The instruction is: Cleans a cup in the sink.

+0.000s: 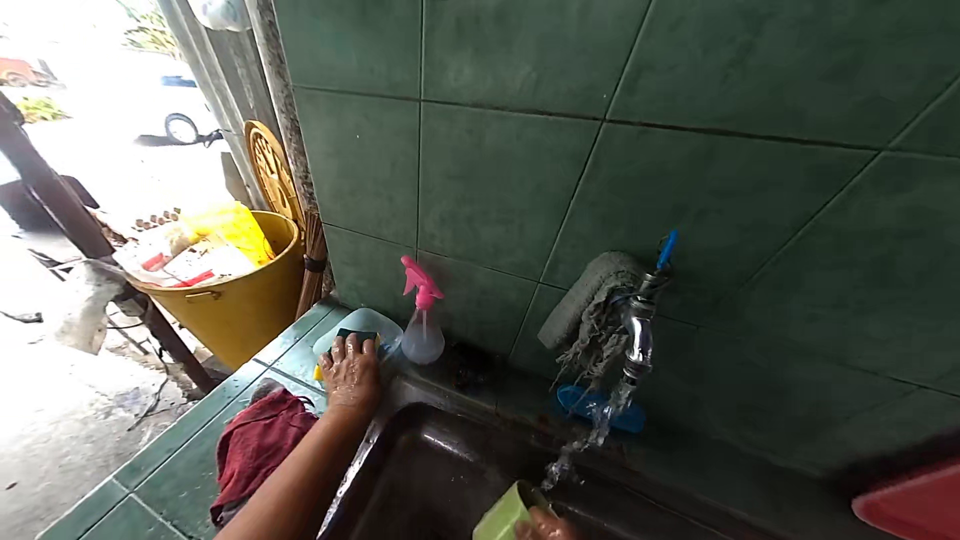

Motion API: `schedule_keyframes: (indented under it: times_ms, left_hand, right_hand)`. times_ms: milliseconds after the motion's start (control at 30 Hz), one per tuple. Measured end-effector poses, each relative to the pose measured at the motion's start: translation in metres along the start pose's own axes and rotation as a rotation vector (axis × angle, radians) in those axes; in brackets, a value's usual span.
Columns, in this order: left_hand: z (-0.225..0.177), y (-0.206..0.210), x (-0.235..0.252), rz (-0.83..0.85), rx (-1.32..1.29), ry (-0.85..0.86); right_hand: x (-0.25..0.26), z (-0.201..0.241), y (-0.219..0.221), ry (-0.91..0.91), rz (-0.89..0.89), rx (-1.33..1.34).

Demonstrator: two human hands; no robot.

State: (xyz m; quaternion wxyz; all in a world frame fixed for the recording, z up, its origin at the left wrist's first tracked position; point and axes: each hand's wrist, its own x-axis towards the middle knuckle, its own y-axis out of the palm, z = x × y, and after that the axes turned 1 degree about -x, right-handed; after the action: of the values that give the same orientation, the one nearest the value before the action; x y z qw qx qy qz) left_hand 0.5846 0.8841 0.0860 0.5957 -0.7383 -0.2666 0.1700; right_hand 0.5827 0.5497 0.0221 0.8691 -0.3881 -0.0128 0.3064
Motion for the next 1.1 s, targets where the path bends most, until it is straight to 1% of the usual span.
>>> schedule_keyframes:
  times_ms: [33,67,100,133,167,200,267,333,367,400,433,467,533,567,633,700,733,767,800,833,867,900,933,967,1000,1033,1067,1100]
  left_hand:
    - [0.004,-0.005,0.001,0.071,0.032,-0.023]
    - [0.007,-0.008,0.001,0.105,0.035,-0.034]
    - [0.009,-0.01,0.002,0.111,0.033,-0.034]
    - [0.013,-0.012,0.003,0.115,0.033,-0.025]
    - [0.016,-0.013,0.005,0.125,0.034,-0.014]
    - [0.02,-0.016,0.006,0.129,0.027,-0.005]
    - [0.025,-0.021,0.005,0.092,-0.001,-0.002]
    - [0.025,-0.029,-0.004,-0.041,-0.072,0.002]
    - [0.022,-0.032,-0.012,-0.139,-0.12,0.03]
    - [0.018,-0.033,-0.02,-0.244,-0.178,0.086]
    - [0.015,-0.033,-0.028,-0.332,-0.24,0.161]
    - [0.011,-0.032,-0.036,-0.387,-0.298,0.244]
    - [0.001,-0.024,-0.051,-0.394,-0.42,0.373]
    - [-0.005,-0.02,-0.058,-0.363,-0.481,0.415]
    - [-0.02,-0.013,-0.073,-0.238,-0.597,0.457]
    - [-0.033,-0.006,-0.09,-0.098,-0.69,0.493]
    - [-0.039,-0.002,-0.098,-0.033,-0.724,0.514]
    - [-0.043,0.002,-0.104,0.026,-0.745,0.54]
    - [-0.048,0.005,-0.11,0.065,-0.755,0.565]
    - [-0.053,0.007,-0.115,0.098,-0.757,0.578]
    - [-0.058,0.007,-0.119,0.127,-0.744,0.578]
    - [-0.064,0.006,-0.122,0.17,-0.718,0.567]
    - [-0.07,0.004,-0.123,0.236,-0.687,0.548]
    - [-0.076,0.002,-0.123,0.313,-0.655,0.54]
    - [-0.083,0.001,-0.121,0.388,-0.628,0.554]
    - [-0.09,0.0,-0.118,0.463,-0.616,0.595]
    - [-0.096,0.001,-0.114,0.515,-0.634,0.657]
    - [-0.103,0.004,-0.11,0.543,-0.689,0.713]
  right_hand:
    - [0.003,0.001,-0.001,0.134,-0.016,0.252]
    - [0.005,0.005,-0.003,0.306,-0.005,0.501]
    - [0.007,0.008,-0.004,0.469,-0.008,0.745]
    - [0.01,0.009,-0.003,0.593,-0.022,0.95]
    - [0.012,0.01,-0.001,0.669,-0.027,1.094]
    - [0.014,0.011,0.0,0.703,-0.026,1.189]
    - [0.017,0.012,0.0,0.701,-0.017,1.269]
    - [0.019,0.01,-0.002,0.615,-0.007,1.194]
    - [0.018,0.008,-0.005,0.496,-0.005,1.062]
    - [0.018,0.007,-0.006,0.336,-0.02,0.842]
    - [0.018,0.004,-0.008,0.148,-0.03,0.562]
    - [0.017,0.001,-0.008,-0.033,-0.043,0.279]
    - [0.012,-0.004,-0.004,-0.307,-0.066,-0.211]
    - [0.009,-0.011,0.002,-0.395,-0.093,-0.377]
    - [0.008,-0.027,0.013,-0.496,-0.19,-0.534]
    - [0.005,-0.036,0.018,-0.507,-0.243,-0.551]
    - [0.004,-0.036,0.016,-0.489,-0.225,-0.544]
    - [0.002,-0.034,0.011,-0.45,-0.157,-0.519]
    - [0.002,-0.029,0.003,-0.389,-0.05,-0.471]
    - [0.002,-0.024,-0.007,-0.337,0.04,-0.381]
    - [0.004,-0.023,-0.014,-0.32,0.054,-0.257]
    - [0.006,-0.024,-0.017,-0.336,-0.035,-0.134]
    - [0.008,-0.023,-0.019,-0.344,-0.164,-0.027]
    - [0.009,-0.019,-0.026,-0.315,-0.246,0.08]
    - [0.012,-0.016,-0.034,-0.277,-0.276,0.198]
    - [0.014,-0.014,-0.043,-0.262,-0.247,0.321]
    - [0.017,-0.013,-0.053,-0.275,-0.154,0.449]
    - [0.019,-0.013,-0.061,-0.31,-0.017,0.57]
